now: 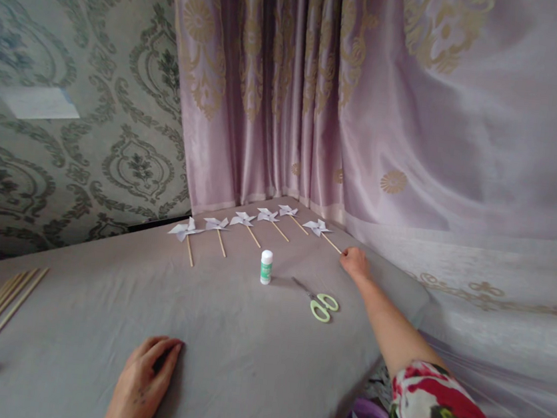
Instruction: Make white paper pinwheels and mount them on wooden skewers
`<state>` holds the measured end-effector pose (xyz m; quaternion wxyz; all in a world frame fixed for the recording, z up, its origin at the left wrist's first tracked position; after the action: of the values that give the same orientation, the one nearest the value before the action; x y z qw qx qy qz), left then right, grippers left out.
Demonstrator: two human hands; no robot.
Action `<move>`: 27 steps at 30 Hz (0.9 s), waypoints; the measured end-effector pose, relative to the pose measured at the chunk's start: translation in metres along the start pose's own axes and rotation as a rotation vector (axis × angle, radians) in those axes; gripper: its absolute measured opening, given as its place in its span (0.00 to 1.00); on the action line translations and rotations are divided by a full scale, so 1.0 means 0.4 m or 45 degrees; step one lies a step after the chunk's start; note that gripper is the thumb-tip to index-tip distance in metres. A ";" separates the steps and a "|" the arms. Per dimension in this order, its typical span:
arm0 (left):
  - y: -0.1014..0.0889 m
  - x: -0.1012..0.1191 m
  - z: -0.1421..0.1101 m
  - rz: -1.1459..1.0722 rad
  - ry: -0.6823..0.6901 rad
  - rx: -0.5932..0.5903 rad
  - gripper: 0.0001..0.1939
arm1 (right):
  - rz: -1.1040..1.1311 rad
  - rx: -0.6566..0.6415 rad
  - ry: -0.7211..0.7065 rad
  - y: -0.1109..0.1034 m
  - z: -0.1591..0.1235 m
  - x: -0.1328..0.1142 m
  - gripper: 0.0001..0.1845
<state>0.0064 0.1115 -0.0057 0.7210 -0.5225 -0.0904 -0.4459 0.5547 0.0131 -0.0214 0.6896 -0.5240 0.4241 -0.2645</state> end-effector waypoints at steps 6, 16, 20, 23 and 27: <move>0.001 0.004 -0.002 -0.006 0.011 0.002 0.19 | 0.009 0.037 0.005 0.000 -0.003 0.003 0.15; 0.004 -0.002 -0.003 0.023 -0.002 -0.020 0.19 | 0.016 0.127 -0.047 -0.019 -0.011 -0.003 0.16; 0.003 0.001 -0.002 0.019 -0.008 -0.021 0.19 | 0.004 0.131 -0.066 -0.020 -0.012 -0.005 0.16; 0.002 0.002 -0.002 0.010 -0.004 -0.021 0.19 | -0.003 0.132 -0.071 -0.019 -0.013 -0.004 0.16; 0.006 -0.003 -0.005 0.007 -0.005 -0.017 0.18 | -0.008 0.130 -0.084 -0.019 -0.013 -0.004 0.16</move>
<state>0.0068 0.1108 -0.0088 0.7186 -0.5286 -0.0873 -0.4434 0.5500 0.0094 -0.0142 0.7282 -0.4980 0.3855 -0.2705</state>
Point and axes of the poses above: each hand's wrist, its own z-axis towards the middle knuckle, its own y-axis out of the palm, x = y × z, the point moved 10 cm from there along z, towards the middle knuckle, and after that the axes turned 5 degrees about x, right-handed, at the moved point
